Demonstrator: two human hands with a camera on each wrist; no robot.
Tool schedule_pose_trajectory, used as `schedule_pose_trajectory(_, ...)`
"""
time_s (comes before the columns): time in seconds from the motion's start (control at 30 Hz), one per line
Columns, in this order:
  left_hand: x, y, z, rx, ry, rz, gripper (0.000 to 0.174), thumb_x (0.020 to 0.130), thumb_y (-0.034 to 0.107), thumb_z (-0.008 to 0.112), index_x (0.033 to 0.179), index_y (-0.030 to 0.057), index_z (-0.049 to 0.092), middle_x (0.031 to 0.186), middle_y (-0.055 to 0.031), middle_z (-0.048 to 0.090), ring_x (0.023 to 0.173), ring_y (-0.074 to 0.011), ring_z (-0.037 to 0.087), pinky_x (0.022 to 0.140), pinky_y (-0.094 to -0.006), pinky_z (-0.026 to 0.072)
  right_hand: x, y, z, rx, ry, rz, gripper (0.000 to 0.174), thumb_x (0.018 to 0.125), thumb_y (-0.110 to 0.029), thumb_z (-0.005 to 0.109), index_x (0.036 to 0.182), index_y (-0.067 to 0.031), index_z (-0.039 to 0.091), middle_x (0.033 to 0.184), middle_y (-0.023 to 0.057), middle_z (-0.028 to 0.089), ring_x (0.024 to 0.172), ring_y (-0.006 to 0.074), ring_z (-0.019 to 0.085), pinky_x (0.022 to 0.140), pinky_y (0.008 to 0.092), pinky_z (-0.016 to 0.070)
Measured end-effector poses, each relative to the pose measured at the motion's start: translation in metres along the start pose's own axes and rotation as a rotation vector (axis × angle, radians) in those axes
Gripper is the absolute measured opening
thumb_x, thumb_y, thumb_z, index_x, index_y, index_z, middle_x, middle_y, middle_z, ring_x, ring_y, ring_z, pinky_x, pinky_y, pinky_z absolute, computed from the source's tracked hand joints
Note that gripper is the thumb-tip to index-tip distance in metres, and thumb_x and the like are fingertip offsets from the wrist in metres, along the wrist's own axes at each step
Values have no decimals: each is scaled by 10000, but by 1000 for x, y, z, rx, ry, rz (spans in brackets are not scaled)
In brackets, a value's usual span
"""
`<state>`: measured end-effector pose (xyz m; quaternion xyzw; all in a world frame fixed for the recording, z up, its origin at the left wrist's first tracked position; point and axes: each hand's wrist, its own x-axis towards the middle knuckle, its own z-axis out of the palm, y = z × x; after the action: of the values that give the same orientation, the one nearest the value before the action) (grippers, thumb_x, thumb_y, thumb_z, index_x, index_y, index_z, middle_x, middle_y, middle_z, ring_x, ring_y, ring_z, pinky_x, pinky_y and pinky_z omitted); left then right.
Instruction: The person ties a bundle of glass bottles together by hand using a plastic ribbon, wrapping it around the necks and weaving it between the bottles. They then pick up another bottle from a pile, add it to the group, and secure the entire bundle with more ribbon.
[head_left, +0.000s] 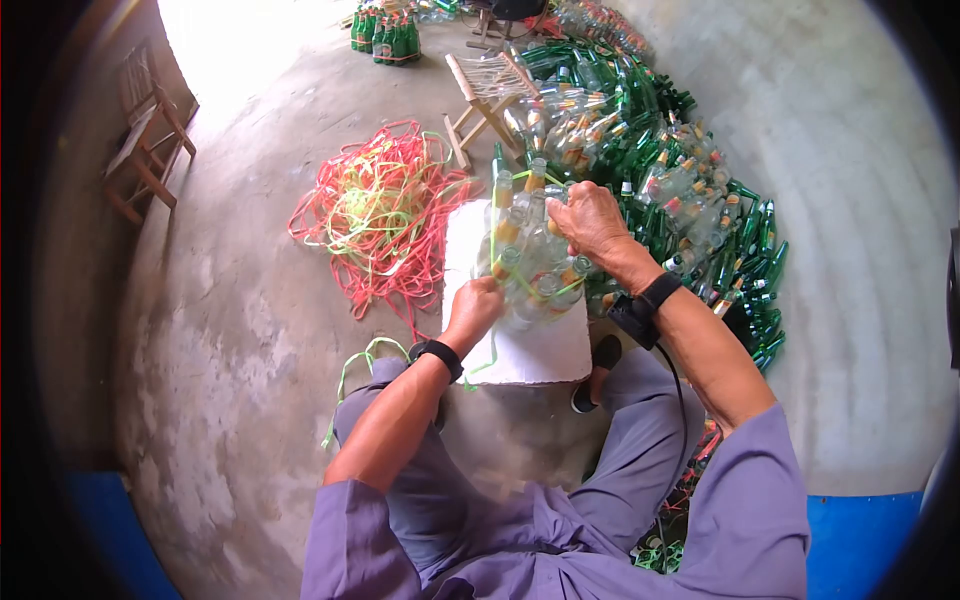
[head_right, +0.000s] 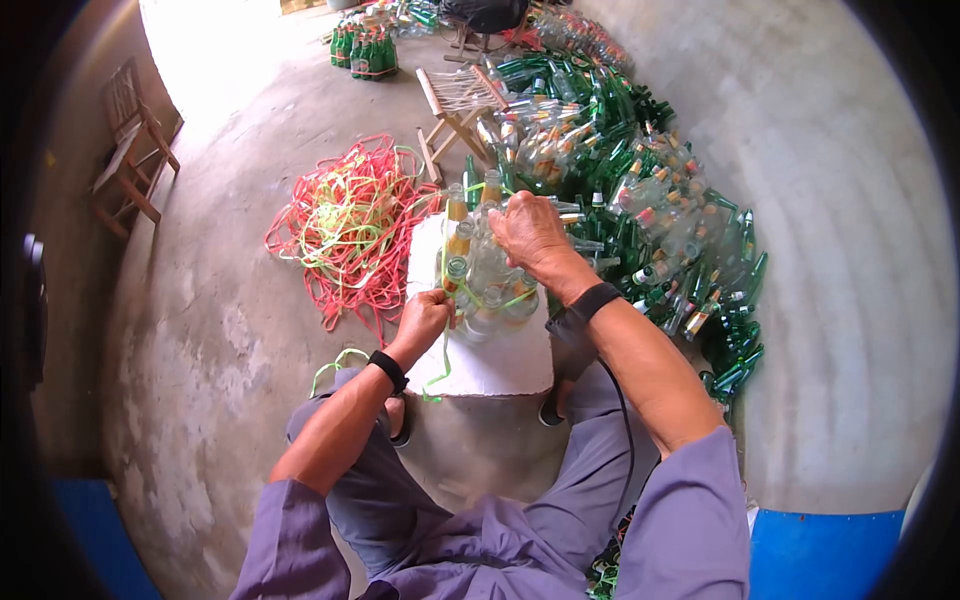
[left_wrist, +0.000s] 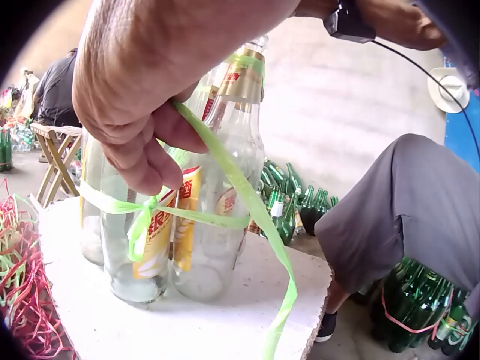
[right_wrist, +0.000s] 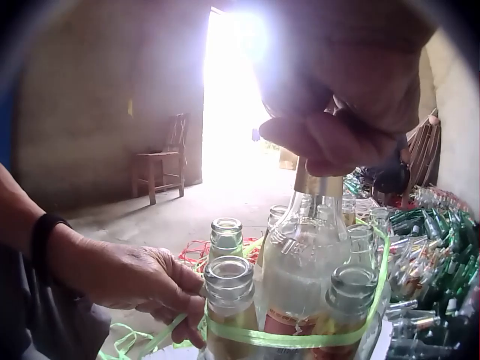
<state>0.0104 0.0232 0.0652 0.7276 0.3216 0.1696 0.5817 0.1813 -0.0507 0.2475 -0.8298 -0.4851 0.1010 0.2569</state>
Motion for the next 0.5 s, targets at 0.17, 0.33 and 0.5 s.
schedule_pose_trajectory(0.17, -2, -1, -2, 19, -10, 1, 261, 892, 139, 538, 716, 17, 688, 637, -79, 645, 622, -151, 592, 628, -339, 470, -1, 3, 6, -170, 86, -68, 459, 928, -316, 606, 713, 90, 629, 530, 199, 605, 516, 338, 670, 618, 420, 578)
schedule_pose_trajectory(0.33, -2, -5, 1, 62, 10, 70, 263, 890, 140, 535, 714, 18, 687, 629, -77, 634, 611, -150, 576, 617, -341, 461, -1, 10, 14, -225, 143, -49, 449, 921, -337, 609, 743, 71, 666, 651, 258, 632, 666, 409, 680, 705, 465, 566)
schedule_pose_trajectory(0.5, -6, 0, 0, -13, -1, 33, 281, 901, 181, 551, 715, 24, 691, 607, -68, 603, 584, -143, 547, 590, -335, 440, -4, 10, 18, -309, 168, -30, 433, 918, -344, 609, 798, 64, 696, 743, 286, 669, 757, 424, 694, 744, 483, 566)
